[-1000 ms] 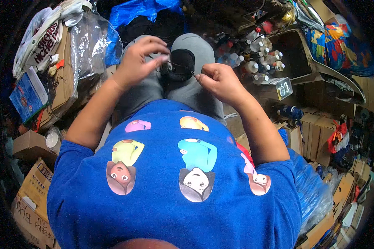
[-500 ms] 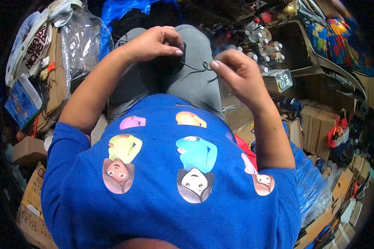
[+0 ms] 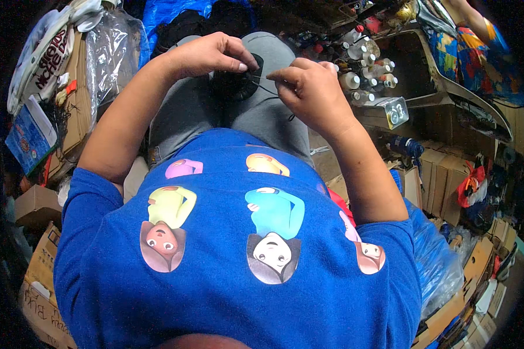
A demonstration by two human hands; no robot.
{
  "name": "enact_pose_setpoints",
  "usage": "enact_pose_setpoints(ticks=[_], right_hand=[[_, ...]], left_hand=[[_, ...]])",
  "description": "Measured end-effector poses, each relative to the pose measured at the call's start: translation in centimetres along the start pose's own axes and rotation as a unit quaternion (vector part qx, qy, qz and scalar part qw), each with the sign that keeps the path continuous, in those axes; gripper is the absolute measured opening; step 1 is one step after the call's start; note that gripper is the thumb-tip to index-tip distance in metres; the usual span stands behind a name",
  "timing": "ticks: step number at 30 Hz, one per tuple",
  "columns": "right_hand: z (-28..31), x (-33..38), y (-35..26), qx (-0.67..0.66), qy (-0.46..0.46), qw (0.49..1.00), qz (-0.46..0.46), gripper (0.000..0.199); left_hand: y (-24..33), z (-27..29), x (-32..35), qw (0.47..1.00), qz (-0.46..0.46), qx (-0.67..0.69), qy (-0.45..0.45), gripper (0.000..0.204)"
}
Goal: Hand-sewing a black shoe component with a needle and thread.
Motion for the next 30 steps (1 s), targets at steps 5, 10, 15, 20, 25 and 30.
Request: enact_pose_setpoints(ticks=[5, 10, 15, 20, 25, 30], right_hand=[[0.1, 0.2, -0.9, 0.039, 0.016, 0.999, 0.005, 0.015], [-0.4, -0.2, -0.4, 0.034, 0.01, 0.999, -0.002, 0.014], [-0.2, -1.0, 0.9, -0.074, -0.045, 0.996, -0.027, 0.022], [-0.7, -1.8, 1.6, -0.053, -0.062, 0.996, 0.022, 0.025], [-2.1, -2.7, 5.1, -0.249, -0.198, 0.943, -0.095, 0.029], [-2.9, -3.5, 6.1, -0.311, -0.26, 0.909, -0.097, 0.024]], left_hand=[[0.2, 0.1, -0.1, 1.0, 0.0, 0.016, -0.01, 0.027], [0.2, 0.2, -0.6, 1.0, 0.015, 0.011, -0.017, 0.027], [0.4, -0.1, -1.3, 0.999, -0.002, -0.027, -0.021, 0.023], [0.8, -0.3, -1.7, 0.994, -0.027, -0.092, -0.042, 0.021], [0.5, 0.0, -2.2, 0.991, -0.041, -0.093, -0.086, 0.024], [0.0, 0.1, -2.2, 0.992, -0.03, -0.079, -0.091, 0.026]])
Point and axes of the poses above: each hand's wrist, its own x-axis away from the middle knuckle, its own z-axis out of the back of the hand, y = z × x, the point moved 1 cm from there along -x, towards the middle knuckle, and after that the axes turned 15 degrees about -z, right-handed, at the moved point
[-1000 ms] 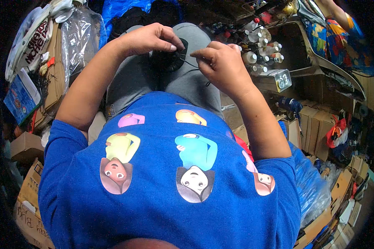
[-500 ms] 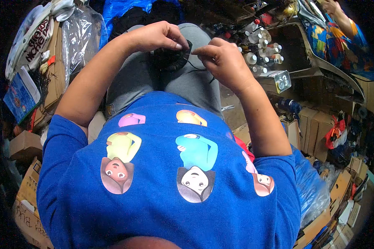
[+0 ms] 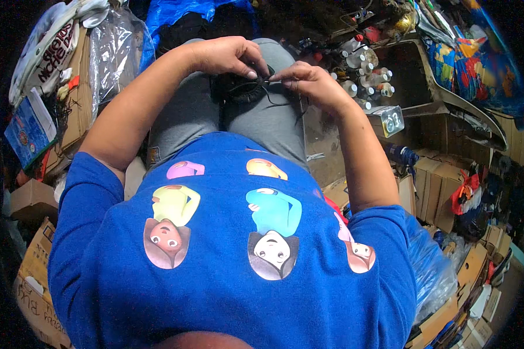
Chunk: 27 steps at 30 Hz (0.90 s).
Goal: Hand-sewing a black shoe component with a needle and thread.
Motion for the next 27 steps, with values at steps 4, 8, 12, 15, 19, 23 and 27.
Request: enact_pose_setpoints(ticks=[4, 8, 12, 15, 19, 23, 27], right_hand=[[0.2, -0.6, 0.8, -0.042, -0.041, 0.998, 0.014, 0.022], [0.4, -1.0, 1.5, -0.061, -0.056, 0.996, 0.01, 0.022], [0.5, -1.2, 1.8, -0.085, -0.071, 0.994, 0.008, 0.023], [-0.3, -0.8, 1.3, -0.086, -0.042, 0.995, 0.006, 0.024], [-3.5, 0.6, -1.2, -0.084, 0.083, 0.993, 0.001, 0.017], [-3.3, 1.2, -2.8, -0.052, 0.138, 0.987, 0.066, 0.022], [-3.4, 0.2, -4.1, 0.046, 0.145, 0.988, -0.022, 0.027]], left_hand=[[-0.3, 0.0, -0.1, 1.0, -0.006, -0.005, -0.001, 0.026], [-0.8, -0.1, -0.1, 0.999, -0.021, 0.029, 0.0, 0.026], [-1.0, -0.1, -0.2, 0.998, -0.031, 0.063, -0.004, 0.025], [-1.1, -0.1, 0.0, 0.999, -0.021, 0.047, 0.009, 0.025], [-0.6, -0.5, 0.2, 0.998, 0.028, 0.035, 0.032, 0.024], [0.2, -2.2, 3.9, 0.915, 0.0, -0.298, 0.273, 0.029], [3.0, -5.6, 6.8, 0.897, -0.031, -0.381, 0.22, 0.024]])
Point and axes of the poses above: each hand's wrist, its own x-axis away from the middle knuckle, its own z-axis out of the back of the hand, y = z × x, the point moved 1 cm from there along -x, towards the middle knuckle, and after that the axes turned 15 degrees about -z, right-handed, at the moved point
